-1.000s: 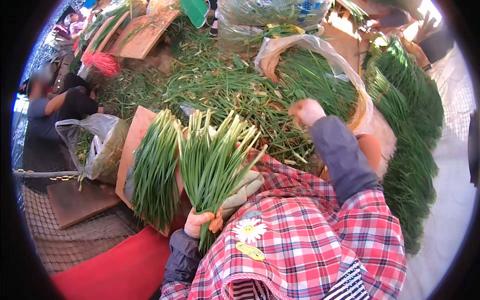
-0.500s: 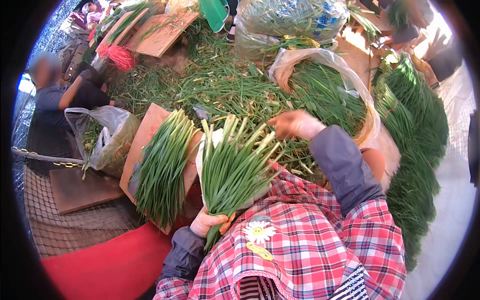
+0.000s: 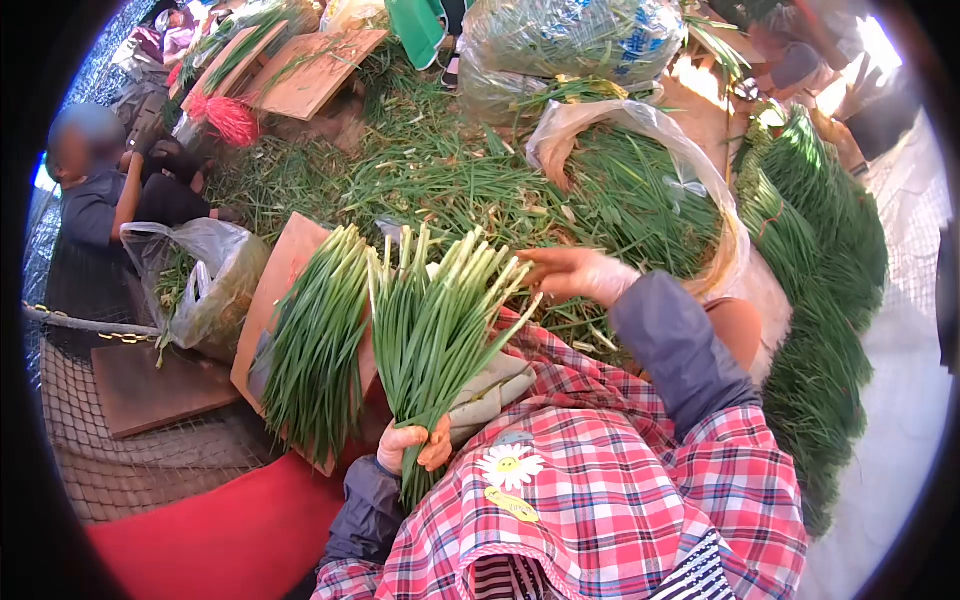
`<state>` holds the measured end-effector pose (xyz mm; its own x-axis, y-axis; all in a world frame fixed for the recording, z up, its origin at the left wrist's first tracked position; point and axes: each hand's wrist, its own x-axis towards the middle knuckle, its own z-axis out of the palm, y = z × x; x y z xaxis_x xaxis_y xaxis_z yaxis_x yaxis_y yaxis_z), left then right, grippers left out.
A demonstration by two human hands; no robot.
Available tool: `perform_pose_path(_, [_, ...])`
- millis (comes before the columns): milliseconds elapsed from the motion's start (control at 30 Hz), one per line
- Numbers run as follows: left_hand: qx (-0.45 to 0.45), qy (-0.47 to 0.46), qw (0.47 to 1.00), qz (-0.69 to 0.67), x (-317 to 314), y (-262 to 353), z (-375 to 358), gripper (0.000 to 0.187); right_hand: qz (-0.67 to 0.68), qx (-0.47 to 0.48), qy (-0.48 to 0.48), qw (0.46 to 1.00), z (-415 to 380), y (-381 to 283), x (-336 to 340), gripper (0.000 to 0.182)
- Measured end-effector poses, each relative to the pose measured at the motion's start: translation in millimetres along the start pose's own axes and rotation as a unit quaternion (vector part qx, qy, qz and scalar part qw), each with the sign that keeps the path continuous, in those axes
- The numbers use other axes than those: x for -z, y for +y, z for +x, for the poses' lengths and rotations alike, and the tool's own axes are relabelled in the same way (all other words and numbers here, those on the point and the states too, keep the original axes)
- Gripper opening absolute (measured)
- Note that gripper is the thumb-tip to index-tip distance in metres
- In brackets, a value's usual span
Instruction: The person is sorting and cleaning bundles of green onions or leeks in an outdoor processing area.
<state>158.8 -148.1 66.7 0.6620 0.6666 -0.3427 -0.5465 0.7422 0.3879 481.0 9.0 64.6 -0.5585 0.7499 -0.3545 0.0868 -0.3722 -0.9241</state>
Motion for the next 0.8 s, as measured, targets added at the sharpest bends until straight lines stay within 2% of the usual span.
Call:
perform_pose_path(67, [-0.005,-0.012,0.999,-0.035,6,-5,3,0.027,0.093,0.081,-0.068,0.990,12,11,-27,0.058])
perform_pose_path(133, [0.010,-0.013,0.999,-0.041,2,-6,6,0.026,0.193,0.033,-0.059,0.979,19,18,-41,0.058])
perform_pose_path(167, [0.015,-0.019,0.999,-0.044,2,-8,8,0.026,0.176,0.006,-0.031,0.984,18,9,-46,0.052])
perform_pose_path(300, [0.023,-0.044,0.998,-0.043,3,-10,11,0.027,0.258,0.070,0.032,0.963,17,5,-62,0.035])
perform_pose_path(400, [0.021,-0.030,0.999,-0.040,1,-11,11,0.028,0.302,0.087,0.054,0.948,25,21,-63,0.036])
perform_pose_path(433, [0.020,-0.022,0.999,-0.038,0,-11,10,0.028,0.299,0.051,0.069,0.950,25,24,-61,0.034])
perform_pose_path(533, [0.028,-0.003,1.000,0.008,0,-6,8,0.029,0.323,0.067,0.139,0.934,29,34,-60,0.032])
perform_pose_path(633, [0.024,0.014,0.999,0.034,-9,-3,5,0.029,0.332,0.066,0.241,0.910,33,37,-43,0.018])
perform_pose_path(667, [0.027,0.014,0.999,0.036,-8,-3,2,0.029,0.309,0.082,0.274,0.907,28,33,-27,0.016])
perform_pose_path(733, [0.032,0.016,0.999,0.038,-5,-3,-8,0.029,0.323,0.152,0.353,0.865,36,57,22,0.012])
perform_pose_path(800, [0.010,0.028,0.998,0.055,-10,0,-16,0.030,0.292,0.173,0.462,0.819,19,55,74,0.007])
